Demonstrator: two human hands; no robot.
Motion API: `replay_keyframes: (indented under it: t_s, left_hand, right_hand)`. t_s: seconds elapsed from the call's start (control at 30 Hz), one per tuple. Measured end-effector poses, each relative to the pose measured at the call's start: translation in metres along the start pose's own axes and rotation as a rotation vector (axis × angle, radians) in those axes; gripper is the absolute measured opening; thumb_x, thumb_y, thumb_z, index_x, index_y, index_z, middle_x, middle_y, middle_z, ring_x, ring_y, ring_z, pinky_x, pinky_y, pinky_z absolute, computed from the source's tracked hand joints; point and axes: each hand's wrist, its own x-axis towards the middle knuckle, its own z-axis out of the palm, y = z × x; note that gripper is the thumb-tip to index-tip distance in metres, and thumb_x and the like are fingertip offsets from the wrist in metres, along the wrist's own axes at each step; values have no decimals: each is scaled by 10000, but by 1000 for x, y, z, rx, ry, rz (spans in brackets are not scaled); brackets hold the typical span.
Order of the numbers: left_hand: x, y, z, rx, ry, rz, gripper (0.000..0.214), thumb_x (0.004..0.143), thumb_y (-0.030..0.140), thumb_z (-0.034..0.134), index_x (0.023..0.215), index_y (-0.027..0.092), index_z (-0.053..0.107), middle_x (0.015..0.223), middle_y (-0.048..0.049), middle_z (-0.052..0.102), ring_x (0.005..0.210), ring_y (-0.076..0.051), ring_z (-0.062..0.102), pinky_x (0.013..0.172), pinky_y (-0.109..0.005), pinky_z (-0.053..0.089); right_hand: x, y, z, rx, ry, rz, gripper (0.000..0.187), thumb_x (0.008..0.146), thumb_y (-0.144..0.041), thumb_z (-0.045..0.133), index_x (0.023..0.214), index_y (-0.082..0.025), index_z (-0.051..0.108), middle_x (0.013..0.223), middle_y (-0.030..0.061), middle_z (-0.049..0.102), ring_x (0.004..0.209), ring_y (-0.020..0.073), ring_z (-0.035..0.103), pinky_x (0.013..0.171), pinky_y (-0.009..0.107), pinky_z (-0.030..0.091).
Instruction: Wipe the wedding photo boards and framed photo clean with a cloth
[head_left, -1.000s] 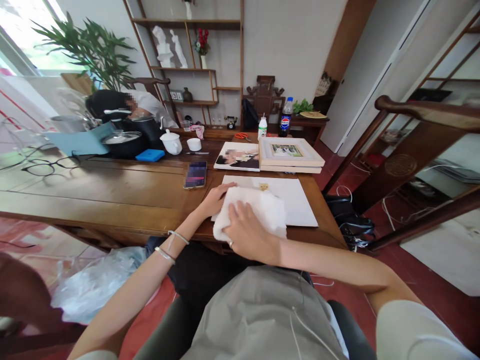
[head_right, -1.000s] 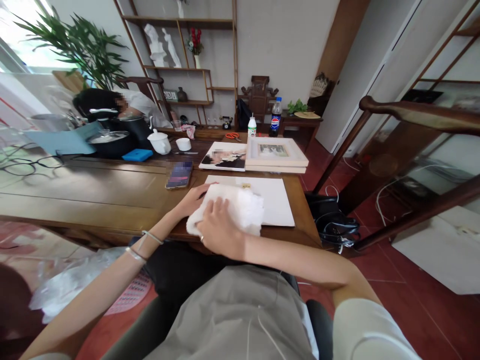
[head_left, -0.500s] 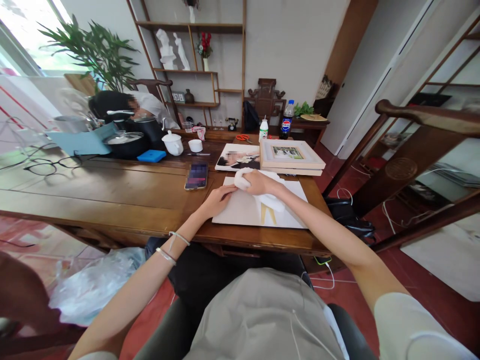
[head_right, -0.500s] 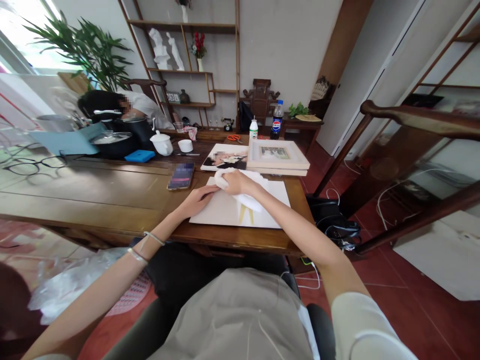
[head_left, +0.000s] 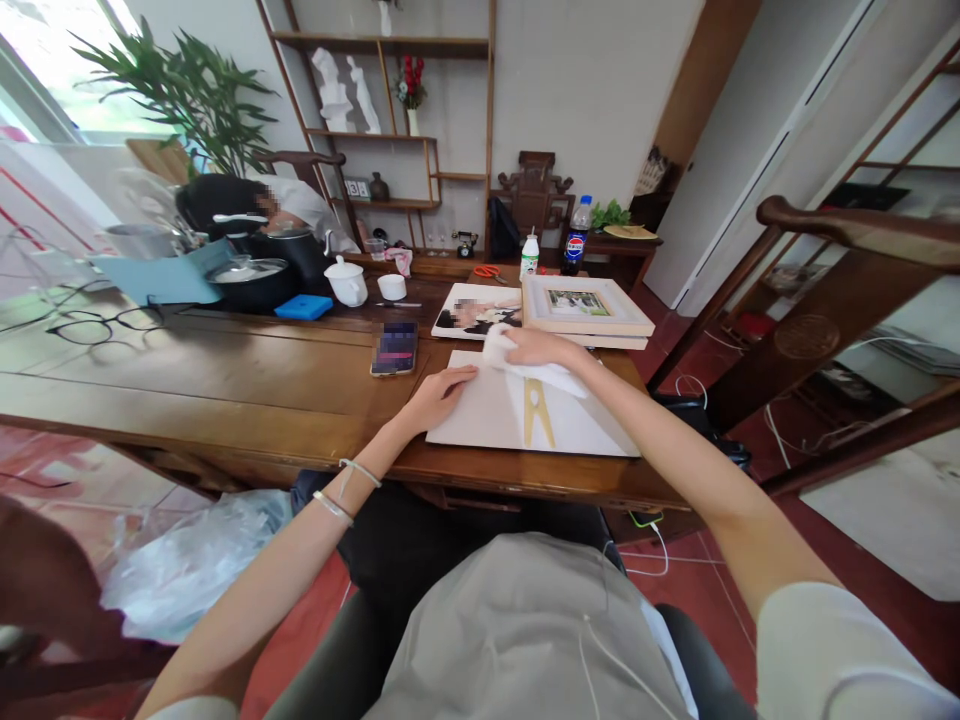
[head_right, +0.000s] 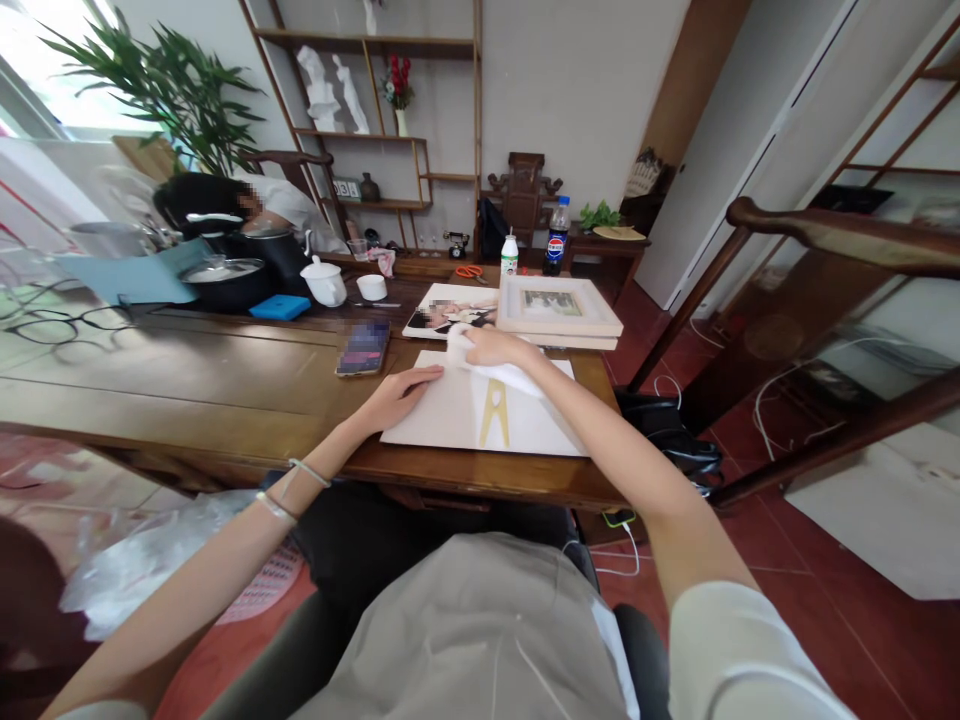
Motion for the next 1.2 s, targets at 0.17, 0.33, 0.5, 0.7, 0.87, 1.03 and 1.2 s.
replay_keyframes:
  t_s: [0.17,0.33,0.5,0.7,0.87,1.03,1.2]
  left_hand:
    - [-1,-1,0,-5,6,5,389,872,250,399,1175,152,623,1296,-71,579,1220,-216,522,1091,-384,356]
    - [-1,-1,0,6,8,6,390,872,242,396,1177,150,622,1292,-71,583,1216,-213,526,1092,-385,355]
    - [-1,-1,0,8,5,10,399,874,240,393,1182,120,617,1300,-96,573,1218,-217,524,1093,-383,353]
    - [-1,-3,1,16,14,12,392,875,243,398,1179,135,619,1290,-85,582,1209,-215,533,1086,-384,363]
    - [-1,-1,1,21,14,11,387,878,241,399,1178,137,620,1294,-88,579,1211,-215,531,1083,-390,365]
    - [-1,-1,1,17,11,15,399,877,246,394,1183,121,617,1289,-101,581,1210,-223,532,1084,-394,363]
    - [-1,-1,1,-2,21,10,383,875,251,404,1173,150,623,1292,-81,582,1209,-224,533,1084,-404,362]
  right_hand:
    - [-58,48,-6,-10,25,95,251,739,-218,490,974,-160,559,1044,106,658,885,259,604,763,326,465]
    - [-108,83,-5,-57,68,163,238,759,-235,479,971,-155,555,1078,139,627,951,290,589,808,365,459]
    - [-140,83,-7,-232,114,165,148,788,-230,475,864,-146,572,933,147,633,858,292,605,758,378,469]
    - [-139,58,5,-323,201,-115,236,673,-24,477,817,-140,624,1390,165,435,1242,337,435,992,440,386]
    - [-116,63,31,-224,124,-165,258,654,-35,478,814,-159,639,1485,96,331,1366,344,253,1070,594,218]
    - [-113,64,38,-150,95,-94,242,745,-109,452,898,-169,630,1439,116,407,1397,315,171,1079,621,136]
    - [-155,28,25,-111,-44,-73,304,729,-91,440,968,-165,612,1417,136,433,1405,249,156,1129,487,158]
